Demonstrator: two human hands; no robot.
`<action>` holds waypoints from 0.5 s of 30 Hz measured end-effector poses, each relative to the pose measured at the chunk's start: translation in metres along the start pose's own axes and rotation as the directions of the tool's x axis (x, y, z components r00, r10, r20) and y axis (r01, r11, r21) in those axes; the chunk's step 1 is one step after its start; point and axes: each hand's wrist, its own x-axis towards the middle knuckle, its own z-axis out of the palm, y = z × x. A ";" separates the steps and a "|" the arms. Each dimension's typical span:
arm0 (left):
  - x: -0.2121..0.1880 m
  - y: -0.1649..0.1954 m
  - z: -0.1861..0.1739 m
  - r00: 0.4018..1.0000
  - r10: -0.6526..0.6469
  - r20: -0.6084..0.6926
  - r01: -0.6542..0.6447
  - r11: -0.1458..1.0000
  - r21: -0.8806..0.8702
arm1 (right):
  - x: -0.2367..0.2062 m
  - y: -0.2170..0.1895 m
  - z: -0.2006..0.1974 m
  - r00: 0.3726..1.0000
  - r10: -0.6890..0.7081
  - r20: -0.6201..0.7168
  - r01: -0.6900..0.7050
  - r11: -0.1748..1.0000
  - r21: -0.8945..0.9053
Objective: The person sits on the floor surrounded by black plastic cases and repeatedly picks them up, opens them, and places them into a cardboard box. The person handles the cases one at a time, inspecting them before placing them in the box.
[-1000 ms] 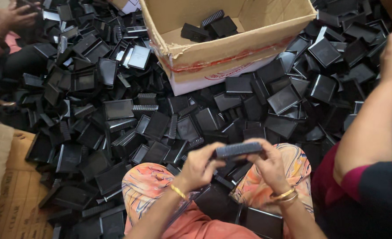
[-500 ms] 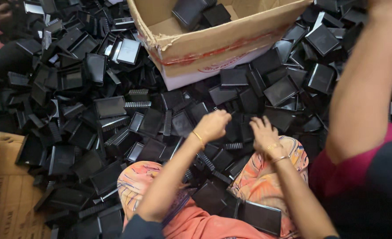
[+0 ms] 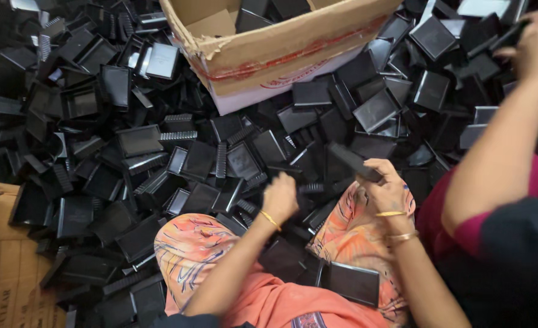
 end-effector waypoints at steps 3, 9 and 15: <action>0.003 -0.009 -0.004 0.981 -0.036 -0.189 0.020 0.996 -0.082 | -0.021 -0.011 -0.025 0.995 -0.036 0.098 0.036 0.999 0.005; -0.033 0.041 0.049 0.949 0.069 0.307 0.073 0.901 -0.428 | -0.057 -0.041 -0.033 0.987 -0.146 0.067 0.159 0.944 -0.288; -0.046 0.039 0.046 0.910 0.159 0.384 0.167 0.705 -0.689 | -0.078 -0.076 -0.030 0.983 -0.157 0.099 0.173 0.966 -0.193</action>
